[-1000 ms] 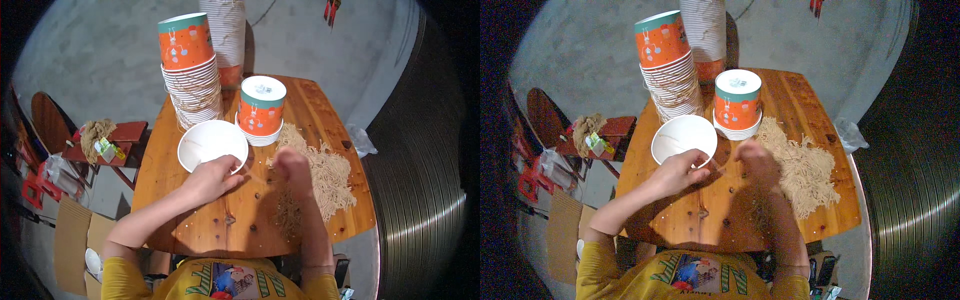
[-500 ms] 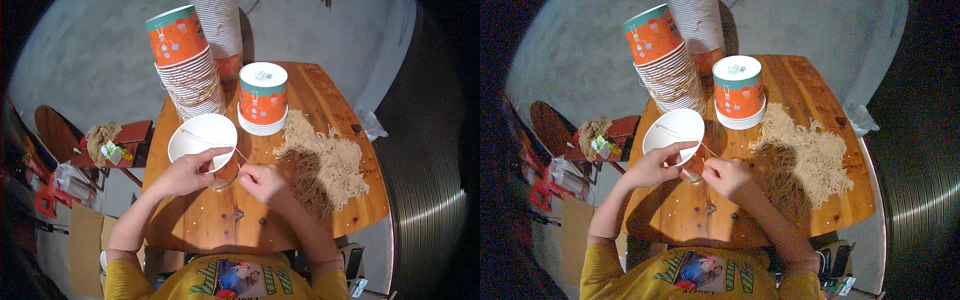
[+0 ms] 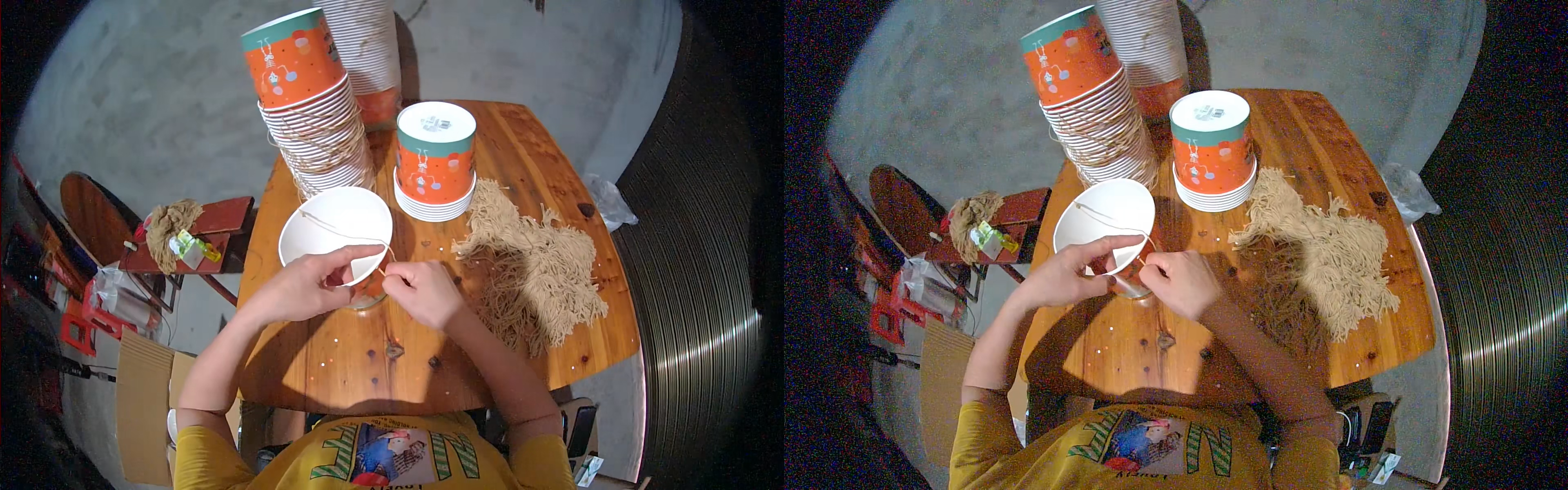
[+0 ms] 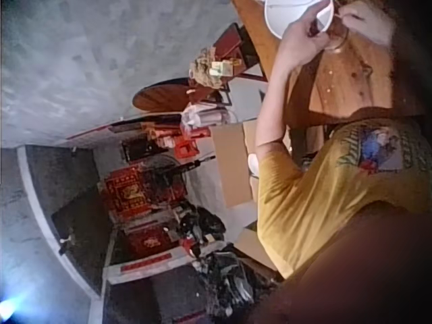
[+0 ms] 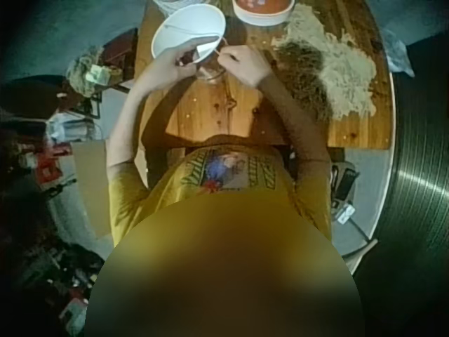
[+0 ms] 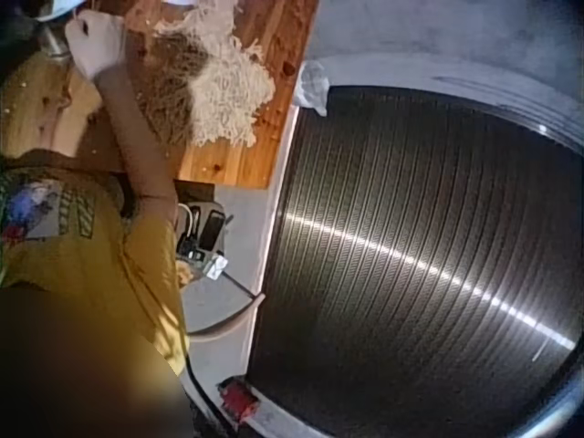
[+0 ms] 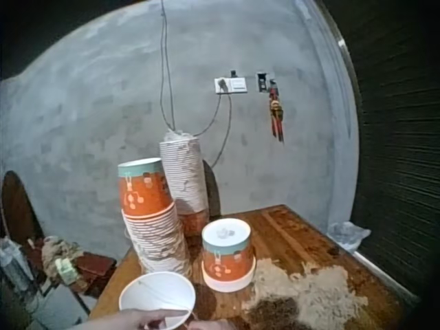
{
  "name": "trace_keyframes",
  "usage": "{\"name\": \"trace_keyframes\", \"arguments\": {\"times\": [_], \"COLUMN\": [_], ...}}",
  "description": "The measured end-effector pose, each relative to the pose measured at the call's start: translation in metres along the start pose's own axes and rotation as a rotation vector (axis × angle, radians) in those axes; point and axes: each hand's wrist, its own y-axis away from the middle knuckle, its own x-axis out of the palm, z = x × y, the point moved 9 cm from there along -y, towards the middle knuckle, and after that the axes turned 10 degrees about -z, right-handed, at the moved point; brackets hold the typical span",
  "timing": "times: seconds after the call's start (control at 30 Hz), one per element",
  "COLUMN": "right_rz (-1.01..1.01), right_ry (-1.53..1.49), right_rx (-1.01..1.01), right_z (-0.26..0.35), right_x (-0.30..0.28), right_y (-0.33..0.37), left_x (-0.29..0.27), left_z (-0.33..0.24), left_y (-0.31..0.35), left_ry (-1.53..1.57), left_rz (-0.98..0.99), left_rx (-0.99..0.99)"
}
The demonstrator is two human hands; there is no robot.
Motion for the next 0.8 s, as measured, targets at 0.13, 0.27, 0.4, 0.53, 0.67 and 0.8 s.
{"name": "trace_keyframes", "arguments": {"times": [0.13,0.27,0.4,0.53,0.67,0.8], "right_rz": [-0.008,-0.009,0.002,-0.023,0.024,0.046], "right_ry": [0.005,0.027,0.039,0.028,-0.015,0.022], "right_rx": [0.005,-0.03,0.003,-0.011,0.097,0.124], "right_z": [-0.001,-0.003,-0.006,-0.005,-0.014,-0.021], "right_x": [-0.001,0.0,0.001,0.0,0.002,0.006], "right_y": [-0.001,-0.002,-0.002,0.0,0.004,0.006], "left_x": [0.001,0.003,0.006,0.011,0.011,0.022], "left_z": [0.001,-0.001,-0.005,-0.004,0.008,0.009], "left_y": [-0.001,-0.002,-0.002,-0.004,-0.02,-0.032], "left_ry": [-0.011,-0.021,-0.078,0.001,0.026,0.073], "left_rz": [0.007,0.011,0.016,0.042,-0.002,0.039], "left_rx": [0.006,0.024,0.038,0.106,0.031,0.011]}}
